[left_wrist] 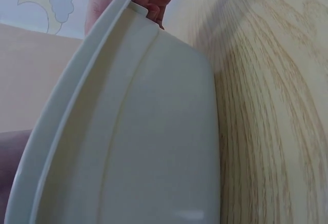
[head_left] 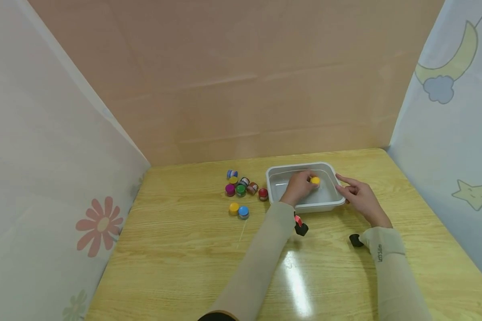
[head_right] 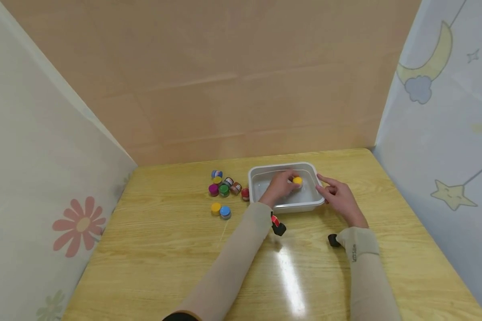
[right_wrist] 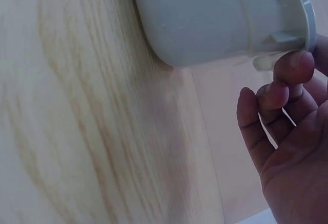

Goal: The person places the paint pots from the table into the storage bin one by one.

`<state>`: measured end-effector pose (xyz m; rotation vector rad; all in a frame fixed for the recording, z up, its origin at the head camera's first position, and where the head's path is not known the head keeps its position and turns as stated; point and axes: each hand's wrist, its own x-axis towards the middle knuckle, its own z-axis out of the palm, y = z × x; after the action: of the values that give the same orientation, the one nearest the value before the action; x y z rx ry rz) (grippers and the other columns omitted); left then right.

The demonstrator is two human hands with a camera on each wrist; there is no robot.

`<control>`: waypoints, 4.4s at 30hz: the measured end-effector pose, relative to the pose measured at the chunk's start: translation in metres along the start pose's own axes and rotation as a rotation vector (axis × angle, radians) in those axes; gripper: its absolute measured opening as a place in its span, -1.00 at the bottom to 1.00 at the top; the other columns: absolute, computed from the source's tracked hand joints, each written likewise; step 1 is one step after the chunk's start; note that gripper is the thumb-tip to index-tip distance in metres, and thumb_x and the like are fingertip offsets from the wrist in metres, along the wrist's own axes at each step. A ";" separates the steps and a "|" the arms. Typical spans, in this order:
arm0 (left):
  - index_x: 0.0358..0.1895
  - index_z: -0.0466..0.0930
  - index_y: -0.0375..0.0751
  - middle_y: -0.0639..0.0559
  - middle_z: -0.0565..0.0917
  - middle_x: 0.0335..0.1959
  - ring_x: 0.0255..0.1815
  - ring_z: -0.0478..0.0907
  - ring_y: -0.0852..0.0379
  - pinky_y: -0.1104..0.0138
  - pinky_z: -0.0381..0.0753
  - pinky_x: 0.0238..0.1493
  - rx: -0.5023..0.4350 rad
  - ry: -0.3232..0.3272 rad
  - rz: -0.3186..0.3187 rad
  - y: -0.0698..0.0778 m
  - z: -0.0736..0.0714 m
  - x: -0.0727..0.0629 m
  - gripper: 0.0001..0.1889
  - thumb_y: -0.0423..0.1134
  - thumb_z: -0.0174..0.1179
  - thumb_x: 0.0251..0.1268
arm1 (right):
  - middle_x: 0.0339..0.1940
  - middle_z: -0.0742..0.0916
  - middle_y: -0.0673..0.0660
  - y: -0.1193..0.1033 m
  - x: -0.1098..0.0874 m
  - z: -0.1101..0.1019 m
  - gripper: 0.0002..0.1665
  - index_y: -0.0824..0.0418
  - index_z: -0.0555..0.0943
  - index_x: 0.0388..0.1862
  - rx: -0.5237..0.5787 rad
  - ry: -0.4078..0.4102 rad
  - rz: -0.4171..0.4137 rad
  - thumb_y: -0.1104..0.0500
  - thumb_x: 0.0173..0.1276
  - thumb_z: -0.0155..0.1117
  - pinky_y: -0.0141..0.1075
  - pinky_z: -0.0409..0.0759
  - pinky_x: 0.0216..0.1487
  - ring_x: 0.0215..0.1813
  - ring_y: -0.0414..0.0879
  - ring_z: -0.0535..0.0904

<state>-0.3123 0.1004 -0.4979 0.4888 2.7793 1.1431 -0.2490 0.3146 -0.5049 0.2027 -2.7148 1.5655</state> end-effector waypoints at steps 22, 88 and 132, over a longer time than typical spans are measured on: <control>0.29 0.61 -0.11 0.01 0.73 0.06 -0.05 0.62 0.16 0.44 0.52 -0.14 -0.027 -0.082 -0.028 -0.002 -0.007 0.002 -0.62 -0.24 0.29 0.47 | -0.61 0.65 0.32 0.000 0.002 0.000 -0.29 0.24 0.37 0.57 -0.042 0.009 -0.001 -0.09 0.61 0.17 -0.29 0.44 -0.55 -0.52 0.03 0.52; 0.40 0.48 -0.23 -0.19 0.57 0.28 0.23 0.59 -0.13 -0.03 0.62 0.25 -0.103 0.046 0.038 -0.175 -0.142 -0.169 -0.48 -0.33 0.34 0.41 | -0.63 0.65 0.13 -0.004 0.000 -0.001 -0.26 0.21 0.35 0.59 -0.052 0.016 0.047 -0.13 0.61 0.16 -0.31 0.51 -0.49 -0.50 0.02 0.53; 0.26 0.60 -0.18 -0.06 0.64 0.22 0.21 0.58 -0.03 0.03 0.66 0.19 -0.023 0.055 0.001 -0.166 -0.146 -0.163 -0.61 -0.26 0.34 0.43 | -0.60 0.67 0.26 -0.002 0.000 -0.002 -0.26 0.22 0.34 0.59 -0.051 0.012 0.047 -0.13 0.60 0.17 -0.31 0.44 -0.52 -0.51 -0.01 0.51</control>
<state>-0.2317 -0.1613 -0.5152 0.4628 2.8087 1.2055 -0.2486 0.3153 -0.5026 0.1297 -2.7663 1.5020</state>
